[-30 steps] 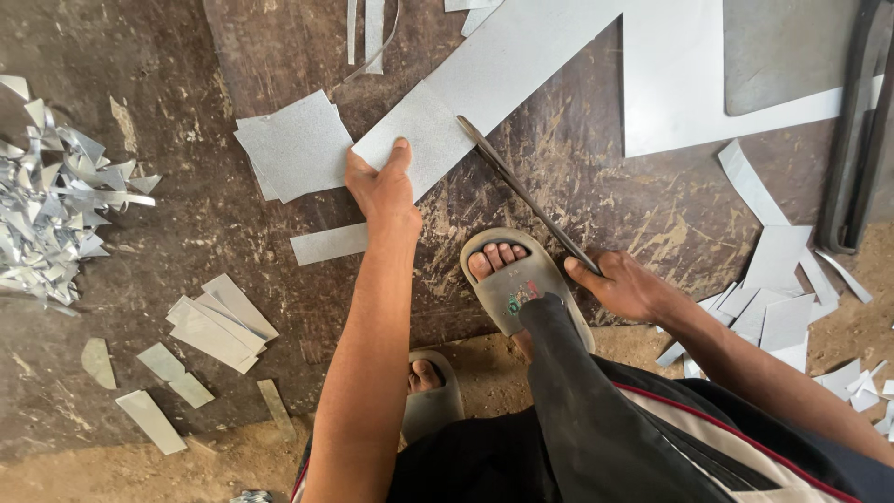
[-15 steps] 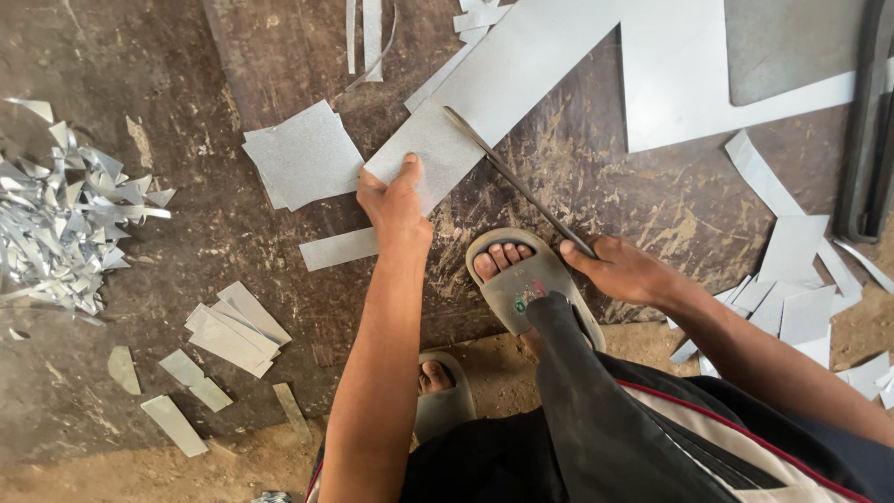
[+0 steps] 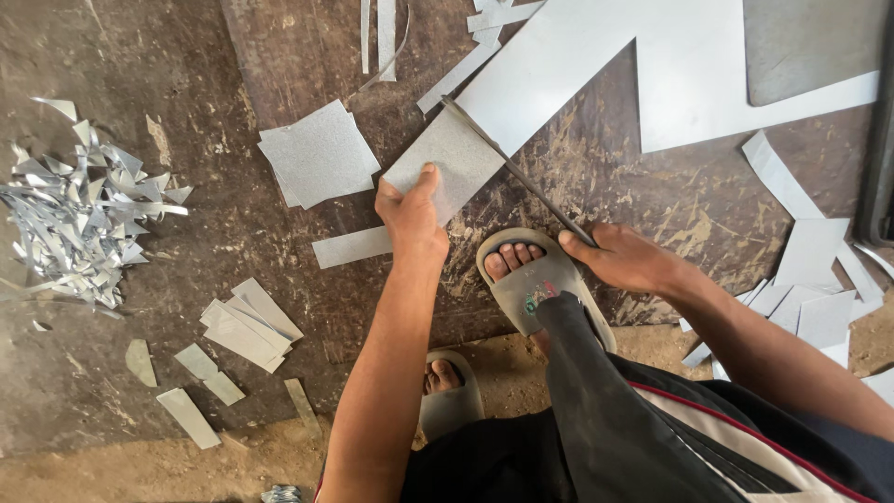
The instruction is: The person cuts thin metal strips into small rectangular pieces using shears, working one piece at a time on a workbench. They pick up each strip, trim it into smaller rectangles, and set the finished pieces in a pile while offcuts accumulate nearby.
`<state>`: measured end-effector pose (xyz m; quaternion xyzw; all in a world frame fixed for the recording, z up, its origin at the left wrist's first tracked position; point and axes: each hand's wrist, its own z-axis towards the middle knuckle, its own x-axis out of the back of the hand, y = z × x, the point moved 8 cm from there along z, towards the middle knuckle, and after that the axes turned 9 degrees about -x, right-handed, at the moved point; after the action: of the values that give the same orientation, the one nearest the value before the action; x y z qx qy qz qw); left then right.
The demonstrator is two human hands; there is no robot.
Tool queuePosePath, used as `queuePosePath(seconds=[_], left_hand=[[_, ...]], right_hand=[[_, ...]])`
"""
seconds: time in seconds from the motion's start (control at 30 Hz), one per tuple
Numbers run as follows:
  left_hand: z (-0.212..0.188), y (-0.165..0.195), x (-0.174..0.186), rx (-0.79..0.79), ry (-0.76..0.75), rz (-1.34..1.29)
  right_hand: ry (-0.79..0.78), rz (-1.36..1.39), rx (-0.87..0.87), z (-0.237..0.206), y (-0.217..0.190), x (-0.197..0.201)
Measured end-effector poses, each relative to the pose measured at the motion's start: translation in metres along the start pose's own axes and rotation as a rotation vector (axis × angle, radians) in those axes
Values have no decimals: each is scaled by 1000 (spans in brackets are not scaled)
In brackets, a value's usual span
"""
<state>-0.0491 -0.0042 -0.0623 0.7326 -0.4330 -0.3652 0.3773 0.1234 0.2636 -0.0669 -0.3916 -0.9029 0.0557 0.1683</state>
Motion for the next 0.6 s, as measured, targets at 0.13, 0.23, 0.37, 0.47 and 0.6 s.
queuePosePath(seconds=[0.13, 0.23, 0.37, 0.47, 0.6], left_hand=[[-4, 1, 0, -12, -23, -66], [-2, 4, 12, -36, 2, -52], [29, 46, 56, -237, -56, 102], [73, 86, 101, -345, -1, 216], [101, 138, 153, -583, 43, 507]], right_hand=[[262, -249, 176, -12, -26, 7], [323, -197, 57, -18, 0, 6], [567, -496, 38, -39, 40, 5], [588, -459, 141, -48, 60, 9], [796, -312, 469, -71, 32, 47]])
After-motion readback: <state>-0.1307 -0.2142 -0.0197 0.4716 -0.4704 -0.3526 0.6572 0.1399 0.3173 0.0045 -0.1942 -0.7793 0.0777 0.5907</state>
